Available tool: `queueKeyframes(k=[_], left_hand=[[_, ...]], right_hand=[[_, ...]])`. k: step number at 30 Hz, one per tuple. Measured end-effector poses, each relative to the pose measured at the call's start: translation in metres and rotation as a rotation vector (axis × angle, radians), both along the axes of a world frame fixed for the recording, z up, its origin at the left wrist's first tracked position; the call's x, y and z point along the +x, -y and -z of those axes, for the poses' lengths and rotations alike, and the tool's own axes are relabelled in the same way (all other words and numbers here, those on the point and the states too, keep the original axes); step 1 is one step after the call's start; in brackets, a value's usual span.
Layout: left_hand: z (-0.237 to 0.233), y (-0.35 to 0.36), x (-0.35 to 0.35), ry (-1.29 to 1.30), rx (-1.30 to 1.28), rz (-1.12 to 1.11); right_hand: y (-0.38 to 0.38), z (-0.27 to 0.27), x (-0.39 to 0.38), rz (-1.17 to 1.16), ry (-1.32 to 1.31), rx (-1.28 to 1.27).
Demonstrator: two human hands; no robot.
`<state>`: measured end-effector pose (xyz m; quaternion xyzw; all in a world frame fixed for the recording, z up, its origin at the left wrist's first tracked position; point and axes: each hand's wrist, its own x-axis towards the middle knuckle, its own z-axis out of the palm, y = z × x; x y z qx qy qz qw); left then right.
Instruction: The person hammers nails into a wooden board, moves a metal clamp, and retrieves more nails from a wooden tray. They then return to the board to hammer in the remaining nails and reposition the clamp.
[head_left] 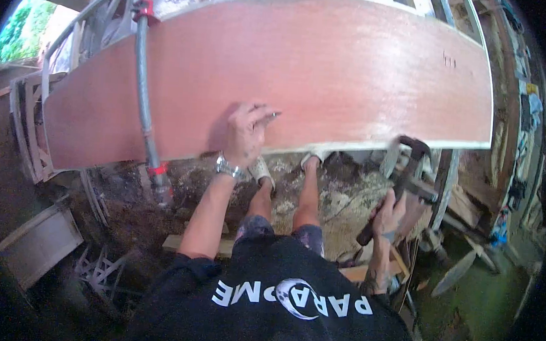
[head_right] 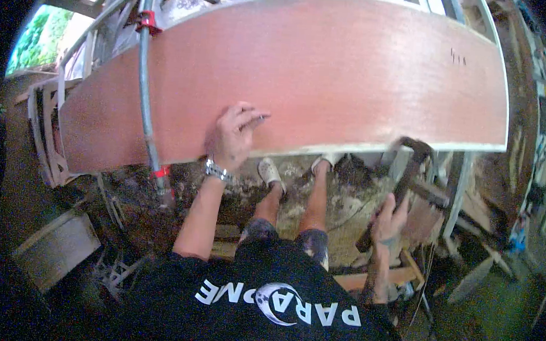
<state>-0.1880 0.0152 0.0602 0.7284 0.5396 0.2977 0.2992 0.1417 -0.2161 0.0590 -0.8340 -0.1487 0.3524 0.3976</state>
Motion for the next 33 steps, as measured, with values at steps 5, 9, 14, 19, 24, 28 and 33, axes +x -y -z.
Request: queueKeyframes(k=[5, 9, 14, 19, 24, 28, 33], left_hand=[[0.018, 0.009, -0.013, 0.056, -0.013, 0.186], [0.023, 0.010, -0.008, 0.094, 0.039, 0.264], [0.043, 0.010, -0.009, 0.069, 0.088, 0.283], [0.033, 0.007, -0.016, 0.051, -0.044, 0.345], [0.042, 0.009, -0.010, 0.107, 0.002, 0.353], [0.040, 0.014, -0.007, 0.121, 0.020, 0.300], [0.039, 0.014, -0.011, 0.104, -0.009, 0.327]], right_hand=[[0.006, -0.031, -0.114, -0.142, -0.085, 0.000], [0.017, -0.039, -0.161, -0.213, -0.089, 0.042], [0.021, -0.057, -0.171, -0.251, -0.108, 0.030], [0.031, -0.050, -0.170, -0.258, -0.028, -0.010], [0.030, -0.055, -0.184, -0.118, -0.121, 0.064], [0.037, -0.055, -0.187, -0.104, -0.149, 0.027], [0.042, -0.044, -0.165, -0.303, 0.036, -0.061]])
